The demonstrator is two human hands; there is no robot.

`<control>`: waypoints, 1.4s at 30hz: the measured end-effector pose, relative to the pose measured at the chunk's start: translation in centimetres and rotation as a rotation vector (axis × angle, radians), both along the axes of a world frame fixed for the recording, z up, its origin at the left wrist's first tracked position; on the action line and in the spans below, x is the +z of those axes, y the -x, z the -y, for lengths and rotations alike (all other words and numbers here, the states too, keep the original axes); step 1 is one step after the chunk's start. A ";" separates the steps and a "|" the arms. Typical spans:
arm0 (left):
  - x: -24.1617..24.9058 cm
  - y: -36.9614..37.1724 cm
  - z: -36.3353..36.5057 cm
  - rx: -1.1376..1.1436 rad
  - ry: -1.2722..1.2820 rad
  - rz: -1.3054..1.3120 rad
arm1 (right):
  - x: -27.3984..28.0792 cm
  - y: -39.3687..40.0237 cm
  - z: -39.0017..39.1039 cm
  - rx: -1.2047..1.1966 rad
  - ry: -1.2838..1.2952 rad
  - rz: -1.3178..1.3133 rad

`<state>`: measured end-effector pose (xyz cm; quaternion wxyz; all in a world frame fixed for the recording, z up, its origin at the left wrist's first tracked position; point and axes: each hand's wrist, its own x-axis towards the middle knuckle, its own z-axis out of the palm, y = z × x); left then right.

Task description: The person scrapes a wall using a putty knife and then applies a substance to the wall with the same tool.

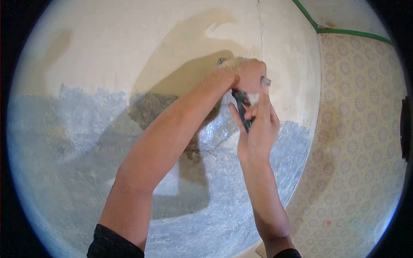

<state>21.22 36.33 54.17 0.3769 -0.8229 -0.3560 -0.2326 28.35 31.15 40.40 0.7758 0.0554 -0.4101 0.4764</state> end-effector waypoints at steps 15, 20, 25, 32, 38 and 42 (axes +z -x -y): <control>3.8 -1.2 0.0 0.000 0.069 0.146 | 3.9 -1.9 -0.4 -0.029 -0.041 -0.015; -1.8 -0.7 1.5 0.004 0.195 0.120 | -1.6 -2.9 2.1 0.002 -0.019 0.127; 2.2 -0.2 1.6 0.012 0.102 0.069 | 2.3 -0.8 2.0 -0.030 -0.036 0.064; -2.6 0.2 0.8 -0.034 0.134 0.063 | -2.4 -1.9 2.3 0.031 -0.009 0.120; 2.9 0.2 0.8 -0.053 0.050 0.030 | 2.4 0.6 2.2 -0.020 0.001 0.007; -0.1 0.7 0.9 -0.023 0.105 0.051 | 0.4 -0.7 2.8 0.016 -0.027 0.058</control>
